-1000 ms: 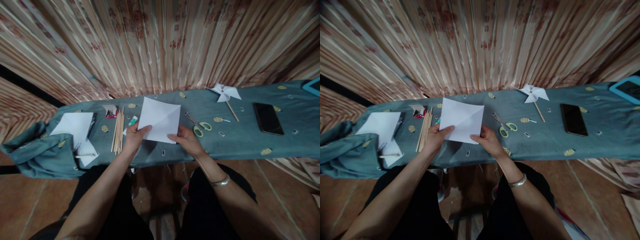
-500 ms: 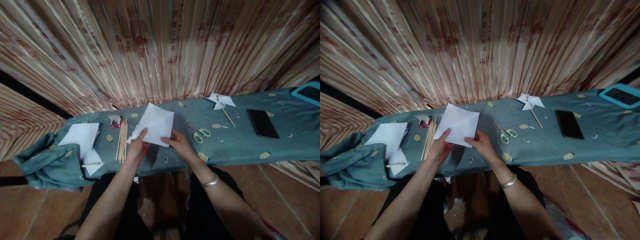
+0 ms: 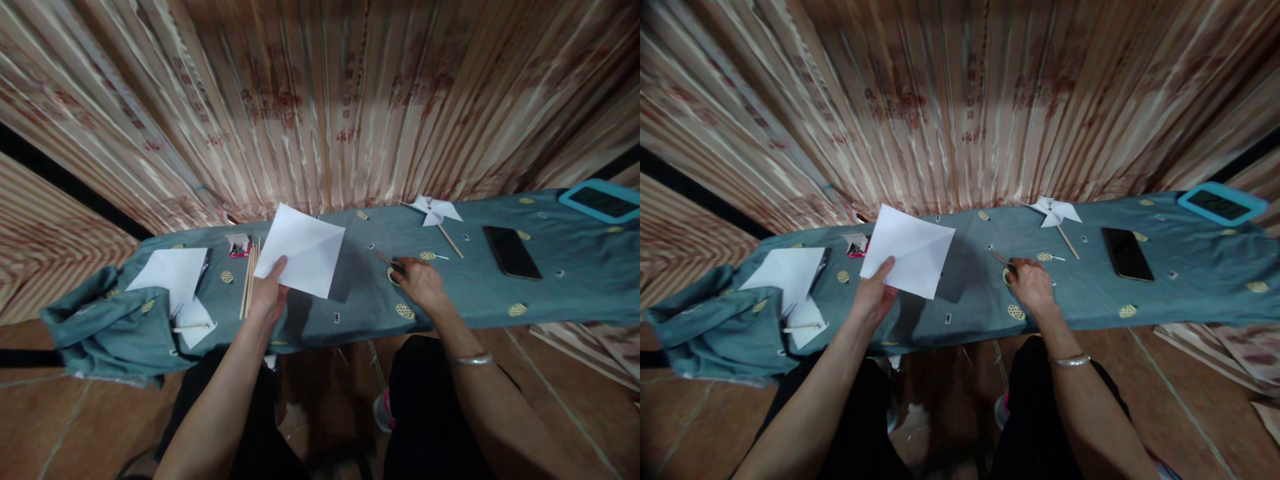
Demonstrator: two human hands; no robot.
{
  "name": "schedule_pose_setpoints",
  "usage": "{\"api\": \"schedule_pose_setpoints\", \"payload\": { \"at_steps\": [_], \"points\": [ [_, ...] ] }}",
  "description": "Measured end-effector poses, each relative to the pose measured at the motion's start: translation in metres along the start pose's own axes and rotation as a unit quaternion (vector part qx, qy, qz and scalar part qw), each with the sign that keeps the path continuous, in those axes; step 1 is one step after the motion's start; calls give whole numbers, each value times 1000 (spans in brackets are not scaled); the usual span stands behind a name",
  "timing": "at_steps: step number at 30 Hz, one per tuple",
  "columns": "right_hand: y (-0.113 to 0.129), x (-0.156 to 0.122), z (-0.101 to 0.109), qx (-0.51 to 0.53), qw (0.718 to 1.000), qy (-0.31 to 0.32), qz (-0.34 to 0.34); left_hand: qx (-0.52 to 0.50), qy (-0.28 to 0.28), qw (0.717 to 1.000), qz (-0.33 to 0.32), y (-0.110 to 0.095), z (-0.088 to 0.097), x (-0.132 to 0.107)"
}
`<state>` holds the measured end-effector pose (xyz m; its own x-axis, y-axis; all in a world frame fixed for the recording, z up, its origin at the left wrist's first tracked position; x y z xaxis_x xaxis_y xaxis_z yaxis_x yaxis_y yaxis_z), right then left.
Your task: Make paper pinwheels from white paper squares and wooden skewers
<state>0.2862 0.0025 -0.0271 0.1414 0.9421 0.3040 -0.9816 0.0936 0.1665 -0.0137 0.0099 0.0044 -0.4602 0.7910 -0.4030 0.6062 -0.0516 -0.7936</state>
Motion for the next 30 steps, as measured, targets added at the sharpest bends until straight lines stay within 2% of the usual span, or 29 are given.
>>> {"api": "schedule_pose_setpoints", "payload": {
  "at_steps": [7,9,11,12,13,15,17,20,22,24,27,30],
  "points": [
    [-4,-2,-3,-54,996,59,28,-20,26,999,-23,-2,-3,0],
    [-7,-4,-3,-17,999,46,5,-28,25,999,-31,-2,-5,2],
    [-8,-8,-6,109,992,30,-57,-36,21,999,-33,-2,-9,5],
    [-7,-11,-8,206,973,34,-101,-40,16,999,-30,-1,-12,7],
    [-4,-14,-11,313,937,50,-146,-44,10,999,-27,-1,-14,9],
    [7,-21,-18,502,829,108,-223,-52,-7,998,-20,0,-19,13],
    [23,-29,-22,599,738,161,-264,-54,-18,998,-14,2,-23,17],
    [46,-41,-25,657,658,236,-282,-55,-19,998,-6,3,-28,21],
    [57,-47,-24,674,627,267,-286,-66,-20,998,2,4,-29,25],
    [62,-52,-23,682,610,290,-282,-81,-23,996,10,4,-29,28],
    [62,-53,-20,688,601,310,-262,-90,-24,996,10,5,-30,32],
    [58,-53,-20,688,610,313,-239,-84,-27,996,4,6,-30,33]
  ]
}}
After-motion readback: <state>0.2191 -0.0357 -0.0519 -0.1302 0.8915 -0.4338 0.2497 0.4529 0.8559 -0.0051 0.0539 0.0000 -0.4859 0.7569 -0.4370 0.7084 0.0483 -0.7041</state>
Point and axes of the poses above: each hand's wrist, its own x-axis towards the middle knuckle, its own z-axis out of the back of the hand, y = z × x, the point moved 2 cm from there along x, towards the middle knuckle, and after that the axes turned 15 degrees about -y, right-handed, at the moved point
